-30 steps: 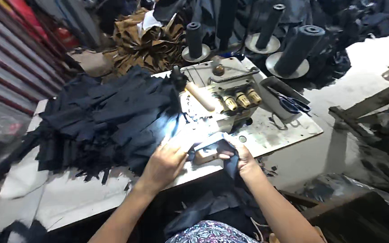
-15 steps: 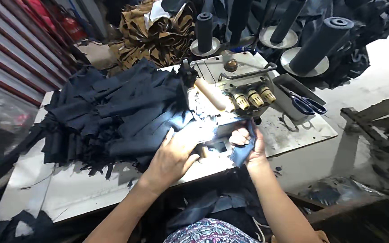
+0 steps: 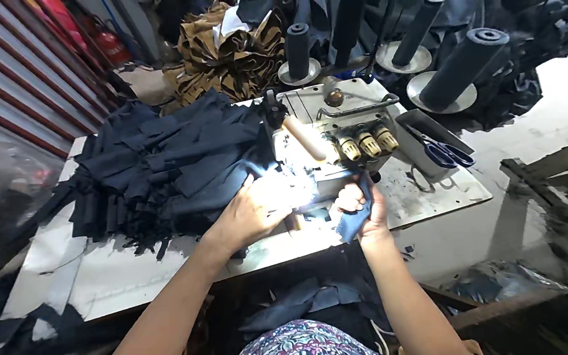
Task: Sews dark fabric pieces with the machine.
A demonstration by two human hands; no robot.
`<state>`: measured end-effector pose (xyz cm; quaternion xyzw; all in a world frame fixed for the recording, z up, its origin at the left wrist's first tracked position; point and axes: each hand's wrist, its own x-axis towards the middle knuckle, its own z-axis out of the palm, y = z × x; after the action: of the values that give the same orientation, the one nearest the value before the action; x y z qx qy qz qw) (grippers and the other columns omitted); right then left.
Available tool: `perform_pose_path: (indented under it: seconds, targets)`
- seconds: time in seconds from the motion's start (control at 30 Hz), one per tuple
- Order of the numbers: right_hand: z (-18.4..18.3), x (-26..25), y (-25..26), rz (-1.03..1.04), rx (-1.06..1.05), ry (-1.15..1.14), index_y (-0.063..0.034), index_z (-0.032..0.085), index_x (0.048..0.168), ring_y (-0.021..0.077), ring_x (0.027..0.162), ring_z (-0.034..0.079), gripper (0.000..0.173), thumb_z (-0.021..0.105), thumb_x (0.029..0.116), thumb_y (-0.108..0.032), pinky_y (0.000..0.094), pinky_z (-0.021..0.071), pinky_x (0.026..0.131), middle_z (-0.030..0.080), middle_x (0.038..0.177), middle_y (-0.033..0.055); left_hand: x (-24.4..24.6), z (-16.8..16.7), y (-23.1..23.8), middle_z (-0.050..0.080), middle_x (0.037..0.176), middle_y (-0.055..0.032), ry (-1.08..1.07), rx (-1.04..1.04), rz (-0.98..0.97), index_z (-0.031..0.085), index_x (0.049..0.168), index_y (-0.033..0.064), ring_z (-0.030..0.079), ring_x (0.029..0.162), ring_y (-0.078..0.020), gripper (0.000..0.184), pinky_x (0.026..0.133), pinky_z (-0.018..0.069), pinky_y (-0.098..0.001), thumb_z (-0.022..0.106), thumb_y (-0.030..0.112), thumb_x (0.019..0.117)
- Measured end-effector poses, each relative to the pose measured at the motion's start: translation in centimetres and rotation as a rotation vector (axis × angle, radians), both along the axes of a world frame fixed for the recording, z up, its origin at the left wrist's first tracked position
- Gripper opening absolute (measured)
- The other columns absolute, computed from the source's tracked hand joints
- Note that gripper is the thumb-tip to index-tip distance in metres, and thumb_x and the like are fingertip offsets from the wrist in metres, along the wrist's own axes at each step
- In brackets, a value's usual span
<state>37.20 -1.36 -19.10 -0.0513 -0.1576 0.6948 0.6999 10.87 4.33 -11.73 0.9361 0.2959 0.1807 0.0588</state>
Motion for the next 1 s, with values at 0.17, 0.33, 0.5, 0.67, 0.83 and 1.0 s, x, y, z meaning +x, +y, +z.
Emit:
perform_pose_path:
  seconds: [0.17,0.33,0.5,0.67,0.83,1.0]
  targets:
    - [1.8,-0.9,-3.1,0.040,-0.004,-0.548,-0.0261,0.065,0.073,-0.0050,0.046,0.045,0.033,0.063,0.0950,-0.051,0.0134,0.0391,0.048,0.047,0.053,-0.0161,-1.1,1.2,-0.6,0.049,0.157,-0.0016,0.060,-0.018,0.109,0.057,0.148,0.0191,0.035,0.152,-0.0283,0.064,0.122,0.0225,-0.0627,0.026,0.058,0.1063]
    - [4.6,-3.8,-6.5,0.201,0.304,-1.011,-0.0239,0.069,0.088,-0.0124,0.074,0.056,0.026,0.050,0.1046,-0.031,0.0104,0.0473,0.067,0.063,0.080,-0.0207,1.5,3.3,-8.5,0.070,0.119,-0.0105,-0.296,-0.162,0.106,0.058,0.136,0.0027,0.067,0.112,-0.0223,0.073,0.097,0.0535,-0.0479,0.042,0.064,0.1011]
    - [6.1,-3.0,-5.2,0.337,0.708,-0.903,-0.0155,0.060,0.083,-0.0142,0.068,0.049,0.023,0.053,0.1037,-0.022,0.0066,0.0384,0.060,0.056,0.072,-0.0175,0.1,4.8,-9.1,0.052,0.061,0.0039,-0.258,-0.549,-0.113,0.067,0.085,0.0060,0.045,0.053,0.0007,0.038,0.050,0.0375,-0.0151,0.065,0.042,0.0966]
    - [2.8,-1.5,-2.8,0.421,0.637,-0.590,-0.0258,0.076,0.101,-0.0076,0.074,0.067,0.019,0.063,0.0987,-0.040,0.0129,0.0551,0.066,0.073,0.083,-0.0170,-5.6,8.6,-3.3,0.054,0.058,0.0128,-0.099,-0.453,0.024,0.065,0.071,0.0186,0.048,0.051,0.0062,0.028,0.047,0.0403,-0.0150,0.067,0.032,0.0947]
    - [-0.1,-2.7,-0.2,0.237,0.223,-0.453,-0.0220,0.074,0.077,0.0039,0.063,0.065,0.023,0.071,0.0912,-0.040,0.0252,0.0578,0.069,0.066,0.065,-0.0098,-5.4,7.1,-0.1,0.068,0.103,-0.0212,0.041,0.036,0.423,0.075,0.101,0.0034,0.066,0.094,-0.0437,0.014,0.080,0.0523,-0.0657,0.079,0.010,0.0894]
    - [-0.7,-4.1,-0.5,0.312,0.081,-0.449,-0.0206,0.065,0.085,0.0055,0.068,0.060,0.029,0.056,0.1009,-0.043,0.0241,0.0527,0.069,0.059,0.072,-0.0080,-0.8,-1.7,-3.4,0.073,0.116,-0.0136,-0.166,0.173,0.049,0.075,0.117,0.0059,0.070,0.109,-0.0300,0.029,0.096,0.0554,-0.0472,0.055,0.021,0.1021]
